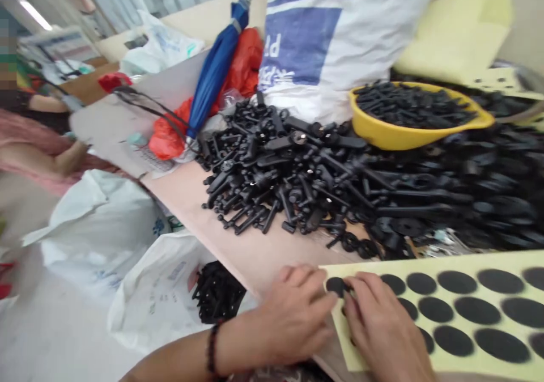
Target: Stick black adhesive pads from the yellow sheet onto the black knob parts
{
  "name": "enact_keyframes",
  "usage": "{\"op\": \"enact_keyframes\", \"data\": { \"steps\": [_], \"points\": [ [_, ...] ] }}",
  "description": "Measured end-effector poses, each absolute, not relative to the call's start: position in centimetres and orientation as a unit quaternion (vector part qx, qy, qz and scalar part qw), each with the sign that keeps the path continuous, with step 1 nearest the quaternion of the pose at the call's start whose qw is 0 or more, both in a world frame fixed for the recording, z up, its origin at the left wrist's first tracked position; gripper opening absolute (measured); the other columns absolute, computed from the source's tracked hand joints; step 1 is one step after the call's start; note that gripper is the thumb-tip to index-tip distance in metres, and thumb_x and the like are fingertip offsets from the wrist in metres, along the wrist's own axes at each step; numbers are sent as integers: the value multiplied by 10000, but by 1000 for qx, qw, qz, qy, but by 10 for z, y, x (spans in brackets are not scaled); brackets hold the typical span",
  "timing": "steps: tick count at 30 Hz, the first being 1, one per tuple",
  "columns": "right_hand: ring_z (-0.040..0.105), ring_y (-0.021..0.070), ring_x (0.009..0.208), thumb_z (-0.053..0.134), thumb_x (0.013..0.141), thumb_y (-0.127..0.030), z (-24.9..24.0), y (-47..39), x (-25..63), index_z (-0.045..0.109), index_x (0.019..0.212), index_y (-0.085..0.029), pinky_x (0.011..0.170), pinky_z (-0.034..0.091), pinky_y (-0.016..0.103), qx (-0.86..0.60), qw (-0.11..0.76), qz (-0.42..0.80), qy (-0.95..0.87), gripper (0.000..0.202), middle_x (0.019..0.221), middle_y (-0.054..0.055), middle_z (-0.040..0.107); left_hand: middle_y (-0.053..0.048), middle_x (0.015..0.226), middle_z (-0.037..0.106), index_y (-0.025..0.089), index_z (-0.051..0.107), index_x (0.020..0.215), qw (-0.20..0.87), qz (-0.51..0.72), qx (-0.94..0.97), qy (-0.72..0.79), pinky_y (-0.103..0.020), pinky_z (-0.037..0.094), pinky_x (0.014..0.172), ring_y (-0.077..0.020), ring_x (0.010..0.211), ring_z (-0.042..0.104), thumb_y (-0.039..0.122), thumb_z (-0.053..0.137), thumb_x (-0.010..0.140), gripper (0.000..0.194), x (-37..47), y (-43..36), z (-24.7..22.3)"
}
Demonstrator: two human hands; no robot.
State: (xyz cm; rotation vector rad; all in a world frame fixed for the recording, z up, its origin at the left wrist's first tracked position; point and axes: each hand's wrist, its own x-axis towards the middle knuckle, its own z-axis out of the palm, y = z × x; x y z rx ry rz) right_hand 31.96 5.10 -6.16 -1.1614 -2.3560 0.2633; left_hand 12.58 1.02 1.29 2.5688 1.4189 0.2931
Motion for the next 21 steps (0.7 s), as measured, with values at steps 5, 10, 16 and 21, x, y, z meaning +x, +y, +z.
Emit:
{"op": "enact_keyframes", "data": {
  "steps": [5, 10, 16, 21],
  "points": [
    [667, 288, 839, 464, 903, -296, -76, 60, 338, 563, 988, -230, 749, 512, 416, -405, 249, 143, -868, 146, 962, 111, 640, -85, 1042, 527, 131, 559, 1058, 37, 103, 868, 485, -359, 366, 764, -229, 971, 500, 357, 426, 957, 282, 138, 15, -12],
    [679, 244, 891, 467, 918, -229, -68, 59, 331, 539, 1098, -243, 746, 547, 351, -414, 263, 117, -864, 194, 1045, 98, 633, -85, 1101, 543, 146, 546, 1094, 48, 108, 863, 491, -365, 363, 794, -232, 1010, 489, 364, 453, 948, 278, 134, 16, -13],
    [626, 280, 822, 421, 921, -173, -53, 59, 306, 546, 881, -217, 667, 521, 397, -464, 252, 80, -846, 137, 916, 122, 627, -94, 1199, 541, 164, 534, 1165, 48, 112, 857, 501, -379, 376, 819, -252, 1067, 482, 361, 489, 931, 309, 135, 21, -16],
    [599, 247, 734, 418, 919, -168, -45, 62, 304, 495, 798, -235, 639, 495, 377, -474, 256, 146, -830, 158, 818, 72, 597, -97, 1225, 539, 169, 531, 1181, 42, 119, 858, 499, -393, 378, 843, -262, 1086, 487, 348, 495, 927, 313, 136, 22, -24]
  ]
}}
